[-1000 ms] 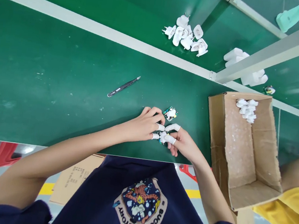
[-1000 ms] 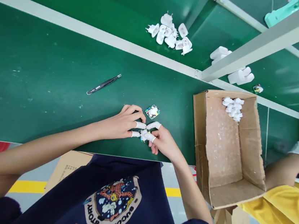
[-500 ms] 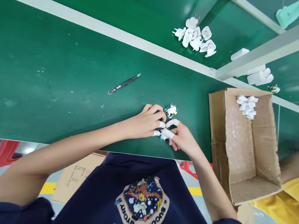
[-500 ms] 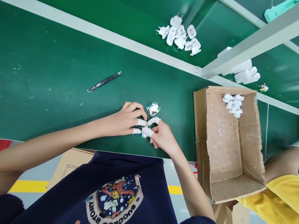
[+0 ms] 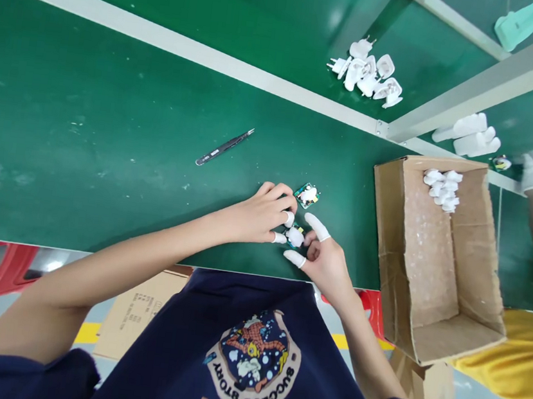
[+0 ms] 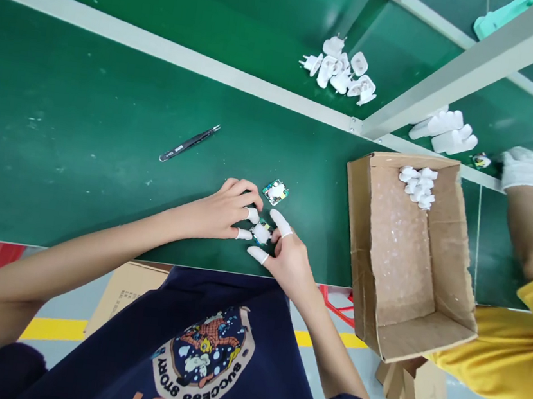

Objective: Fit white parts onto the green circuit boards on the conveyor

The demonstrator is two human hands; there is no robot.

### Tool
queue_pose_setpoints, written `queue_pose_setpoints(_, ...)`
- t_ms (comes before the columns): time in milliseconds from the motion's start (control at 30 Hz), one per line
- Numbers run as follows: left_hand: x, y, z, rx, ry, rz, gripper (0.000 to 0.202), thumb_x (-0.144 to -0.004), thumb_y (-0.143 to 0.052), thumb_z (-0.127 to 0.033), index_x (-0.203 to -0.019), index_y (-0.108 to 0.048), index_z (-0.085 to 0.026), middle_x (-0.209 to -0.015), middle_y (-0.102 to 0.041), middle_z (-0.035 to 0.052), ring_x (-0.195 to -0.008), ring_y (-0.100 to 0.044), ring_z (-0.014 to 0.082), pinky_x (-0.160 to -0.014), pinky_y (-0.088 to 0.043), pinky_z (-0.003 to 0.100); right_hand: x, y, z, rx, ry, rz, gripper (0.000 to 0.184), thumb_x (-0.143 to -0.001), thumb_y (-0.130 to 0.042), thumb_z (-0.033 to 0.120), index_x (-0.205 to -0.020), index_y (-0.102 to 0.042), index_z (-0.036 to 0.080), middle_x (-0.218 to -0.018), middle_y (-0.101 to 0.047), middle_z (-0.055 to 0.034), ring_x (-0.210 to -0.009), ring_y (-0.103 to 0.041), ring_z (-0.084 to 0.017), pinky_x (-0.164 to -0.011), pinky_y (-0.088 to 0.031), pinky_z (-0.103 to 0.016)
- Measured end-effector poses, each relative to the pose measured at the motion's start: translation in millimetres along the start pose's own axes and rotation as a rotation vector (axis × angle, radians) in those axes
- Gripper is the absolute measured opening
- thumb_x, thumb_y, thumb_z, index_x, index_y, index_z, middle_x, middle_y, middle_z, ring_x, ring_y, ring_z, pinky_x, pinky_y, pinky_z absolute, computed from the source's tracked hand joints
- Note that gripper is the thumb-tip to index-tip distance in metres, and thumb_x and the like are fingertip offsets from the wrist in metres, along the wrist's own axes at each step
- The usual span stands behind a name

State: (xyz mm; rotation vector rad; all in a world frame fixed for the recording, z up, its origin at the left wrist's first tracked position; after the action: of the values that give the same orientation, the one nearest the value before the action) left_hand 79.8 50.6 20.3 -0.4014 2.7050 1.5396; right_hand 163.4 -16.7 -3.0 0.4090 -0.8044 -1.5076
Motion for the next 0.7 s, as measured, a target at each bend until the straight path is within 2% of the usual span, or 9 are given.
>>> queue_pose_setpoints(100, 0, 0.9, -4, -0.031, -0.002, -0.003, 0.010, -0.081, -0.063, -0.024, -0.081, -0.063, -0.014, -0.110, -0.058, 0.0106, -0.111, -0.041, 0.0280, -0.089, -0.029, 0.042, 14, 7, 9, 0.151, 0.094, -0.126, 0.046, -0.088, -0.058, 0.031, -0.131, -0.047, 0.019, -0.093, -0.055, -0.0041, -0.056, -0.046, -0.011, -0.058, -0.048, -0.028)
queue_pose_setpoints(267, 0, -1.4, -4, -0.051, 0.055, -0.038, 0.036, -0.080, -0.067, -0.036, -0.103, -0.060, -0.009, -0.113, -0.055, 0.0146, -0.109, -0.041, 0.0300, -0.088, -0.029, 0.041, 18, 10, 13, 0.095, 0.150, -0.143, 0.030, -0.089, -0.055, 0.022, -0.119, -0.056, 0.019, -0.086, -0.053, -0.0024, -0.058, -0.045, -0.010, -0.058, -0.046, -0.025)
queue_pose_setpoints(500, -1, -11.6, -5, 0.054, 0.060, 0.023, 0.025, -0.078, -0.063, -0.025, -0.100, -0.063, -0.012, -0.117, -0.052, 0.0128, -0.114, -0.039, 0.0295, -0.092, -0.028, 0.043, 6, 14, 8, -0.114, 0.121, -0.053, 0.017, -0.086, -0.063, 0.026, -0.102, -0.061, 0.020, -0.088, -0.055, -0.0020, -0.054, -0.048, -0.007, -0.050, -0.044, -0.022)
queue_pose_setpoints(700, -1, -13.7, -5, 0.104, 0.048, 0.050, 0.016, -0.078, -0.060, -0.018, -0.093, -0.065, -0.014, -0.118, -0.053, 0.0113, -0.116, -0.039, 0.0284, -0.093, -0.028, 0.043, 1, 12, 2, -0.149, 0.097, -0.023, 0.012, -0.086, -0.064, 0.029, -0.093, -0.064, 0.020, -0.072, -0.049, 0.0012, -0.055, -0.045, -0.009, -0.050, -0.042, -0.021)
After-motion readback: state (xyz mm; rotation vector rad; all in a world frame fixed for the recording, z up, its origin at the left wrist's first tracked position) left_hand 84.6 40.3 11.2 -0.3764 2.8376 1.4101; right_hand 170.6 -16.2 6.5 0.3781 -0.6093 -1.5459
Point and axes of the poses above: each hand's wrist, its own x-axis away from the middle knuckle, its own y-axis out of the back of the hand, z = x × y, the point moved 10 cm from there along -x, towards the middle knuckle
